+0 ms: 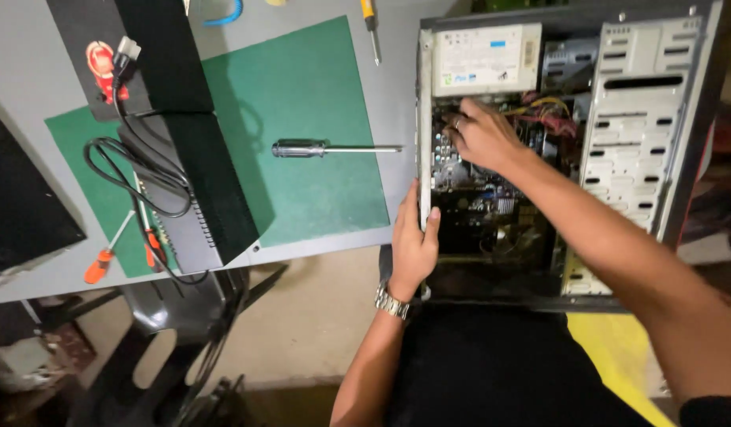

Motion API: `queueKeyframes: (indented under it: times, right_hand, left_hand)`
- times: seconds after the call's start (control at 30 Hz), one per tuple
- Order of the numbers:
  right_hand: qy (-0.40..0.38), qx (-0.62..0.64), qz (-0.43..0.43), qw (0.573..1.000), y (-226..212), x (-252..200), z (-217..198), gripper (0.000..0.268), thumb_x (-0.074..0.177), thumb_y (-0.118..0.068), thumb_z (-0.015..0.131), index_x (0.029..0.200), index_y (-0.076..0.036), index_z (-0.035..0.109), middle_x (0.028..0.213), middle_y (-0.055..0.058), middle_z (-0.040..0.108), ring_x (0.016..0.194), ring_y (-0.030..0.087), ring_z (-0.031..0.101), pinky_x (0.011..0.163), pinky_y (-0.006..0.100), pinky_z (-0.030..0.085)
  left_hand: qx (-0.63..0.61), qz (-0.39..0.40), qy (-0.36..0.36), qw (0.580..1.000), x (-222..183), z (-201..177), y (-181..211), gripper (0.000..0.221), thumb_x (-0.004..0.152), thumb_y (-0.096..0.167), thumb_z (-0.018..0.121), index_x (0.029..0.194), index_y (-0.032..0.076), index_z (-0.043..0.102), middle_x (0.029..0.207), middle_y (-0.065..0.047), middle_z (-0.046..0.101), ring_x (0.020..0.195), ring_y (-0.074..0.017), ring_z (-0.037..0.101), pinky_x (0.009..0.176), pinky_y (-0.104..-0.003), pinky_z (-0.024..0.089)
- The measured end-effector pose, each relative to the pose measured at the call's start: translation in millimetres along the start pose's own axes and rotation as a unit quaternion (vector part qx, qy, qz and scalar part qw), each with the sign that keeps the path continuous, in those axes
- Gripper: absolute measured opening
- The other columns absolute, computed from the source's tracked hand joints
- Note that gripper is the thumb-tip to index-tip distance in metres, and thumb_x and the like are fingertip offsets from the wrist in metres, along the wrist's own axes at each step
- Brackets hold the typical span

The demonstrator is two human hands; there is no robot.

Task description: Removing the power supply unit and hard drive from a desktop computer case using a screwdriver.

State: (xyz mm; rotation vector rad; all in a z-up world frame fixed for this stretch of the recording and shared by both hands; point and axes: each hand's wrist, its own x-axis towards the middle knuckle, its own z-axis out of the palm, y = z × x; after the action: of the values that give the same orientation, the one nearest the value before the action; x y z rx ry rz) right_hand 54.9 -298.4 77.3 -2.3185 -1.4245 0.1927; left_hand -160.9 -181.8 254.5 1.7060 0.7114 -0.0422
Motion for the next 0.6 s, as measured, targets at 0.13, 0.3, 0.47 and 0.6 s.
queueKeyframes:
  times: [0.13,0.3,0.47,0.6]
  right_hand:
    - [0.01,0.016,0.007,1.0,-5,8,-4,0.023,0.095,-0.024,0.076,0.098,-0.001,0.077,0.085,0.008,0.052,0.077,0.03,0.063,0.066,0.037,0.052]
    - [0.026,0.087,0.022,0.996,-21,8,-22,0.02,0.094,-0.019,0.078,0.101,-0.001,0.073,0.087,0.014,0.057,0.083,0.044,0.064,0.07,0.047,0.054]
    - [0.067,0.005,0.053,0.996,-9,14,4,0.034,0.101,-0.025,0.078,0.075,-0.012,0.061,0.073,0.003,0.054,0.069,0.035,0.064,0.06,0.04,0.052]
    - [-0.097,-0.046,0.112,0.988,-15,27,-10,0.034,0.112,-0.02,0.067,0.088,0.001,0.077,0.108,0.017,0.078,0.073,0.028,0.075,0.064,0.039,0.068]
  left_hand:
    - [0.001,-0.002,0.007,1.0,0,-1,-9,0.06,0.109,0.03,0.048,0.161,0.004,0.031,0.151,-0.028,0.044,0.139,-0.0501,0.044,0.108,-0.063,0.04]
    - [-0.015,-0.012,0.009,1.0,0,-5,-17,0.061,0.109,0.032,0.05,0.162,0.009,0.032,0.151,-0.026,0.044,0.139,-0.0501,0.045,0.103,-0.061,0.046]
    - [-0.024,-0.009,0.008,1.0,2,-7,-24,0.06,0.107,0.028,0.053,0.161,0.008,0.033,0.15,-0.028,0.045,0.136,-0.053,0.047,0.096,-0.064,0.049]
    - [0.032,0.002,-0.012,0.999,2,-8,-34,0.062,0.106,0.041,0.043,0.16,0.017,0.027,0.157,-0.014,0.046,0.141,-0.0362,0.049,0.106,-0.048,0.046]
